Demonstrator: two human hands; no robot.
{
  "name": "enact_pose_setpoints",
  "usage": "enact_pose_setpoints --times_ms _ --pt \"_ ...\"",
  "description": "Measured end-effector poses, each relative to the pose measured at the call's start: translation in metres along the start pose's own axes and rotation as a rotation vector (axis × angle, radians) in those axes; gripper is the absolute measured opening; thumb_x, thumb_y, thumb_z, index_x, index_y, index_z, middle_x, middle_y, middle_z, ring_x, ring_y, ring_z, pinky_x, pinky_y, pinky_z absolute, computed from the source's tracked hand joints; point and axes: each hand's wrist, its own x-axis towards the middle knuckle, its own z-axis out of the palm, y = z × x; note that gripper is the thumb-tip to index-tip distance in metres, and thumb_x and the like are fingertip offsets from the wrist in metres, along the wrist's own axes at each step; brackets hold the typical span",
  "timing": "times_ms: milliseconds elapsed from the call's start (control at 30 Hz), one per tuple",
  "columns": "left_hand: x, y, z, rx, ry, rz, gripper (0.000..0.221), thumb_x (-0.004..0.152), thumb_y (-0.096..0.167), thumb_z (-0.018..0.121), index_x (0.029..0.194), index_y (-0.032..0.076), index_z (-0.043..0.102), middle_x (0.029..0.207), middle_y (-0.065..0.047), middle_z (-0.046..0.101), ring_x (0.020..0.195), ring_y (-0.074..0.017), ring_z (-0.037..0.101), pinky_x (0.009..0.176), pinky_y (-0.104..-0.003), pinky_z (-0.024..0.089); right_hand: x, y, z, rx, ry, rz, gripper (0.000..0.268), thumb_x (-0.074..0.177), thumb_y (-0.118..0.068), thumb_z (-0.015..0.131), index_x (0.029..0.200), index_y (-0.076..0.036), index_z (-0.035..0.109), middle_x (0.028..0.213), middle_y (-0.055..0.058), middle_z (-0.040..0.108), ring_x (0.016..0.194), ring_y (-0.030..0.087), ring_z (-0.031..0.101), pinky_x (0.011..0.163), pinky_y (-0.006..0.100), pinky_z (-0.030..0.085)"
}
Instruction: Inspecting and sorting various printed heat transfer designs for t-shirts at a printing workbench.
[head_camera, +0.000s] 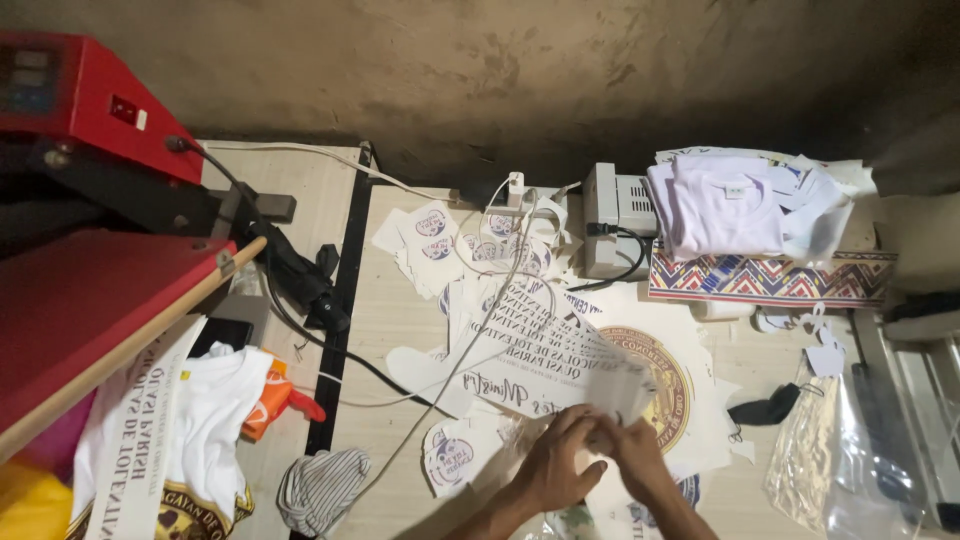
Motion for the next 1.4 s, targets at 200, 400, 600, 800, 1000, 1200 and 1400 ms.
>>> enact_pose_setpoints --times_ms 200,400,600,800,1000,1200,1400 --pt "-0.018 -0.031 0.007 -0.093 -0.043 -0.086 0.042 0.09 0.01 0.069 0.131 0.003 0.06 0.15 -0.017 0.049 0.14 -0.0341 0.05 0.115 -0.043 0.045 -0.003 0.068 -0.089 -0.16 0.2 0.091 0.035 0.099 -0.022 0.067 0.1 0.013 0.071 0.077 0.013 0.065 0.065 0.022 0.056 0.057 0.036 0.045" --pt "-0.024 -0.057 -0.047 0.097 0.35 -0.105 0.053 0.093 0.022 0.064 0.143 0.007 0.052 0.15 -0.018 0.051 0.141 -0.0323 0.047 0.118 -0.045 0.043 -0.081 0.05 -0.159 0.21 0.248 0.242 0.041 0.097 -0.016 0.065 0.115 0.02 0.059 0.104 0.029 0.074 0.089 0.029 0.069 0.083 0.039 0.053" --pt "0.004 -0.02 -0.087 -0.766 -0.109 -0.62 0.062 0.089 0.034 0.064 0.146 0.013 0.048 0.137 -0.014 0.063 0.121 -0.0327 0.061 0.101 -0.046 0.052 -0.095 0.06 -0.203 0.23 0.152 0.131 0.047 0.093 -0.013 0.067 0.129 0.014 0.055 0.104 0.027 0.065 0.091 0.031 0.061 0.079 0.045 0.047" --pt "0.031 -0.021 -0.063 -1.168 -0.273 -0.537 0.06 0.092 0.02 0.072 0.145 0.001 0.053 0.135 -0.013 0.066 0.122 -0.023 0.063 0.104 -0.037 0.052 -0.085 -0.002 -0.193 0.219 -0.008 0.021 0.047 0.085 -0.016 0.069 0.122 0.01 0.059 0.108 0.02 0.074 0.097 0.022 0.071 0.085 0.035 0.057" --pt "0.048 -0.021 -0.016 -0.594 -0.266 -0.422 0.053 0.091 0.018 0.07 0.138 0.0 0.054 0.127 -0.011 0.07 0.113 -0.0186 0.066 0.097 -0.034 0.056 -0.043 0.013 -0.236 -0.71 0.117 0.034 0.062 0.102 -0.046 0.066 0.087 0.013 0.075 0.071 0.021 0.064 0.062 0.029 0.056 0.061 0.044 0.046" --pt "0.074 -0.011 0.004 -0.058 0.002 -0.539 0.042 0.097 0.028 0.067 0.128 -0.001 0.069 0.11 -0.017 0.078 0.097 -0.0236 0.07 0.088 -0.033 0.056 -0.023 -0.018 -0.237 -0.345 0.245 -0.03 0.05 0.082 -0.038 0.081 0.093 0.01 0.076 0.075 0.018 0.075 0.066 0.025 0.068 0.064 0.04 0.055" --pt "0.058 -0.075 0.02 -0.95 -0.098 -0.682 0.046 0.095 0.016 0.061 0.137 -0.002 0.054 0.129 -0.018 0.069 0.113 -0.0255 0.07 0.097 -0.04 0.058 0.0 0.006 -0.245 0.086 0.033 0.119 0.049 0.09 -0.022 0.07 0.126 0.01 0.061 0.117 0.02 0.076 0.1 0.02 0.073 0.09 0.032 0.057"
